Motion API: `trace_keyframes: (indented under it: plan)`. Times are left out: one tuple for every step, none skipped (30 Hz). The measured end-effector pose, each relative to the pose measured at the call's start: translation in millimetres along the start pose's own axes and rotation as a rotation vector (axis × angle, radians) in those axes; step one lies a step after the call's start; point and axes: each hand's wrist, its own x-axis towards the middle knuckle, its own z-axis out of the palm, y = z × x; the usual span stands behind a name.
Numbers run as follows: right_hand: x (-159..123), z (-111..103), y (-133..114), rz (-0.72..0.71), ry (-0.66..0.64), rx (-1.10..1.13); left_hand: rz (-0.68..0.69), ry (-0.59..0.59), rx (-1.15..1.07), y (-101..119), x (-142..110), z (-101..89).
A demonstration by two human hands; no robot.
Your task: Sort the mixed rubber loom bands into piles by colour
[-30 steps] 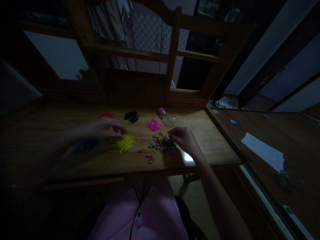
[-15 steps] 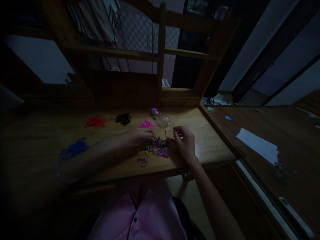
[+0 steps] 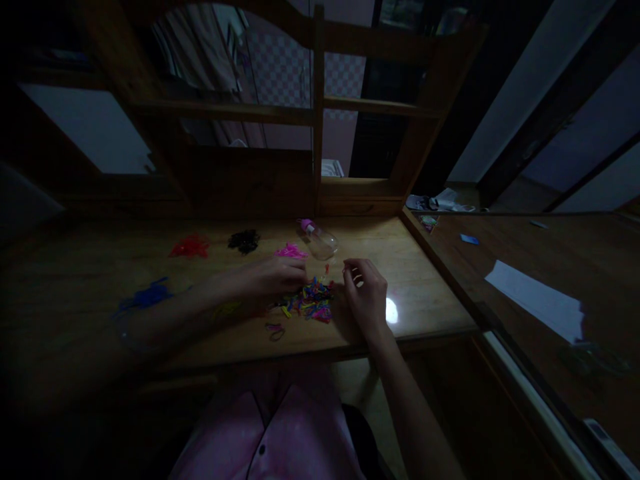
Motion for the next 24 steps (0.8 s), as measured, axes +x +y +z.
trace_keyframes:
  plan:
    - [0, 0, 0, 0.0, 0.004, 0.002, -0.004, -0.02, -0.018, 0, 0, -2.3]
    - [-1, 0, 0, 0.001, 0.008, 0.006, -0.012, -0.034, -0.033, 0, -1, -5.0]
    - [-1, 0, -1, 0.003, 0.013, 0.013, -0.019, -0.04, -0.05, 0, -2, -8.0]
    - [-1, 0, -1, 0.005, 0.018, 0.019, -0.033, -0.038, -0.075, 1, -3, -11.0]
    - [-1, 0, -1, 0.007, 0.022, 0.025, -0.047, -0.039, -0.109, 1, -4, -14.0]
    - [-1, 0, -1, 0.008, 0.023, 0.029, -0.06, -0.043, -0.147, 2, -5, -16.7]
    - [-1, 0, -2, 0.008, 0.023, 0.031, -0.076, -0.048, -0.186, 2, -6, -19.2]
    - [-1, 0, -2, 0.006, 0.021, 0.032, -0.095, -0.05, -0.222, 3, -7, -21.2]
    - [-1, -1, -2, 0.004, 0.018, 0.031, -0.115, -0.051, -0.256, 4, -7, -22.9]
    - [-1, -1, -2, 0.001, 0.015, 0.03, -0.141, -0.053, -0.29, 5, -8, -24.4]
    - [-2, -1, -2, -0.002, 0.013, 0.028, -0.172, -0.056, -0.322, 7, -9, -25.7]
    - [-2, -1, -2, -0.005, 0.013, 0.026, -0.21, -0.062, -0.35, 8, -10, -27.0]
    - [-2, -1, -2, -0.007, 0.014, 0.024, -0.253, -0.069, -0.376, 10, -11, -28.2]
    - [-2, -1, -2, -0.008, 0.016, 0.021, -0.297, -0.076, -0.401, 11, -11, -29.4]
    - [-2, -1, -1, -0.008, 0.019, 0.018, -0.341, -0.08, -0.431, 12, -12, -30.4]
    - [-2, -1, -1, -0.007, 0.019, 0.016, -0.379, -0.08, -0.47, 14, -12, -31.4]
    - [-2, -1, -1, -0.006, 0.018, 0.015, -0.407, -0.081, -0.519, 15, -12, -32.3]
    - [-2, -1, -1, -0.005, 0.014, 0.015, -0.425, -0.087, -0.572, 16, -11, -33.1]
    - [-2, -1, -1, -0.006, 0.012, 0.016, -0.433, -0.1, -0.623, 17, -11, -34.2]
    - [-2, -1, -1, -0.008, 0.011, 0.017, -0.435, -0.111, -0.661, 19, -11, -35.6]
    - [-2, -1, -1, -0.009, 0.01, 0.018, -0.433, -0.121, -0.68, 20, -11, -37.7]
    - [-2, -1, -1, -0.01, 0.01, 0.019, -0.432, -0.128, -0.678, 21, -13, -40.8]
    - [-2, -1, -1, -0.009, 0.01, 0.02, -0.429, -0.138, -0.649, 22, -16, -45.1]
    - [-2, -1, 0, -0.008, 0.009, 0.021, -0.422, -0.16, -0.596, 23, -20, -50.8]
